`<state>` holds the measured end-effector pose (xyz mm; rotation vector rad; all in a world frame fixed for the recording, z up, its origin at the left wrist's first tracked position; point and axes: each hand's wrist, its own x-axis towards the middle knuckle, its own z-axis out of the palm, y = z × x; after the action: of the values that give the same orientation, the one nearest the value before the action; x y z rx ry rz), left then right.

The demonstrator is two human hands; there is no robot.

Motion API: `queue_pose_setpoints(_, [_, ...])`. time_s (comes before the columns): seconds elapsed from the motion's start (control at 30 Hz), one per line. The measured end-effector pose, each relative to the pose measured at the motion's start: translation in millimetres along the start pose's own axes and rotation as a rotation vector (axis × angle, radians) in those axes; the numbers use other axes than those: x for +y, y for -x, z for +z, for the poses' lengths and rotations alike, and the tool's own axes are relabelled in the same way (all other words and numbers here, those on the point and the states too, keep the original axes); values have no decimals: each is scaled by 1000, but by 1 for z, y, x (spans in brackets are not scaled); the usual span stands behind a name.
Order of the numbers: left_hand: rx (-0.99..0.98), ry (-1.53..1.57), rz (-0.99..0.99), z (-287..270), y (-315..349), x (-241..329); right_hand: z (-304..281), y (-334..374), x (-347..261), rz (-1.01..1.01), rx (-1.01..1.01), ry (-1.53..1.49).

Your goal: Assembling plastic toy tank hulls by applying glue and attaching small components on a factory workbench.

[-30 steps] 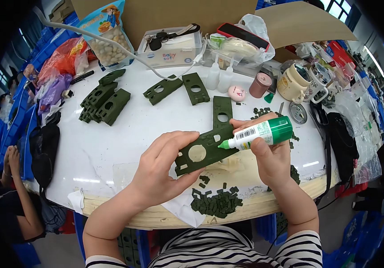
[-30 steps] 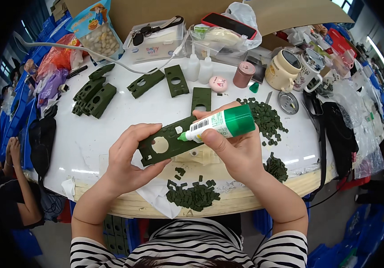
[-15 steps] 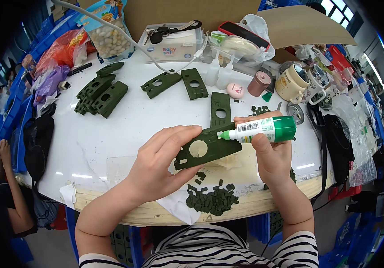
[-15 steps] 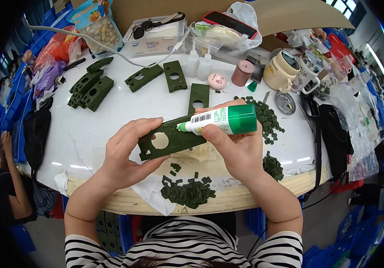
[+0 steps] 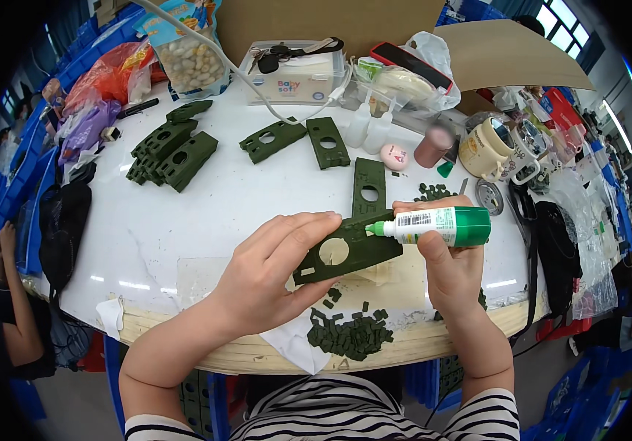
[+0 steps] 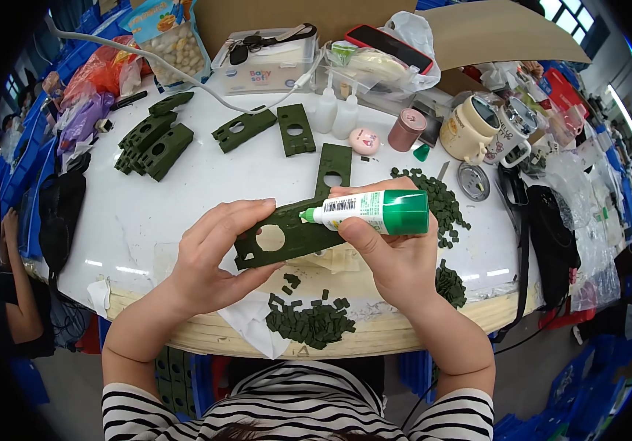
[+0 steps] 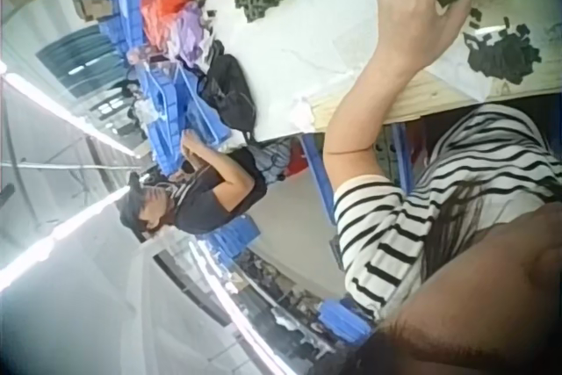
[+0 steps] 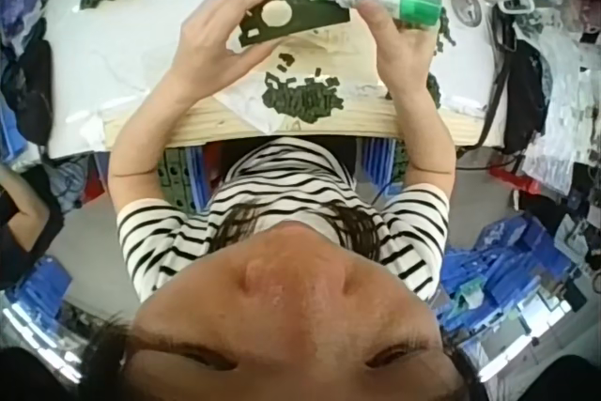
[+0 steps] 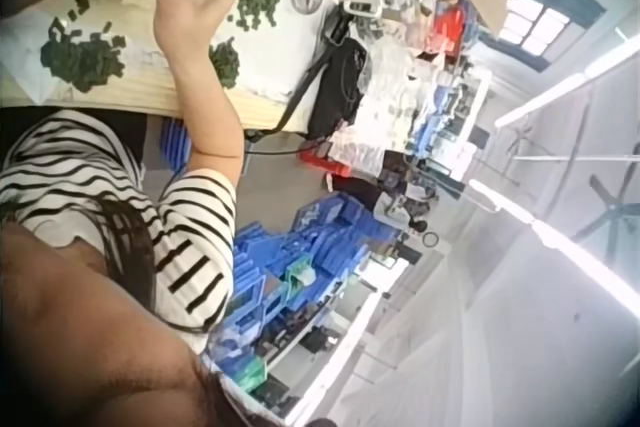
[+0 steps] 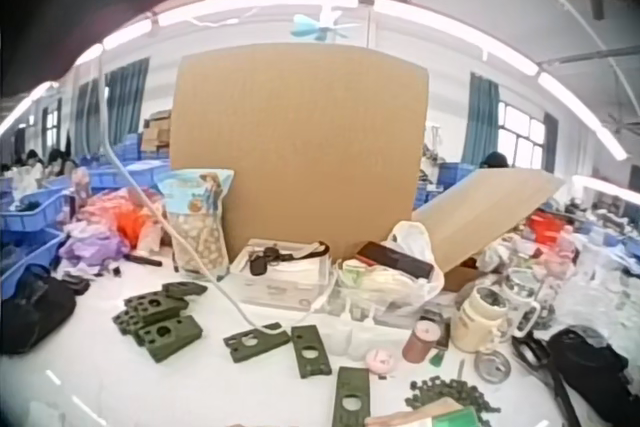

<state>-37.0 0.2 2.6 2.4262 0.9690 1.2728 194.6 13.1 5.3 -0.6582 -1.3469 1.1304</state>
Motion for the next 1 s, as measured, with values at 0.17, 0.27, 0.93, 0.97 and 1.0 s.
queue_pose_setpoints(0.17, [0,0,-11,-1,0,1,-1,1,-4,51,-28,126])
queue_pose_setpoints(0.27, [0,0,-13,-1,0,1,0,0,-4,55,-24,127])
queue_pose_setpoints(0.93, [-6,26,-45,-2,0,2,0,0,-3,35,-26,-25])
queue_pose_setpoints(0.97, [-6,25,-43,-2,0,2,0,0,-3,32,-27,-21])
queue_pose_setpoints(1.0, [-5,24,-41,-2,0,2,1,0,-3,29,-28,-16])
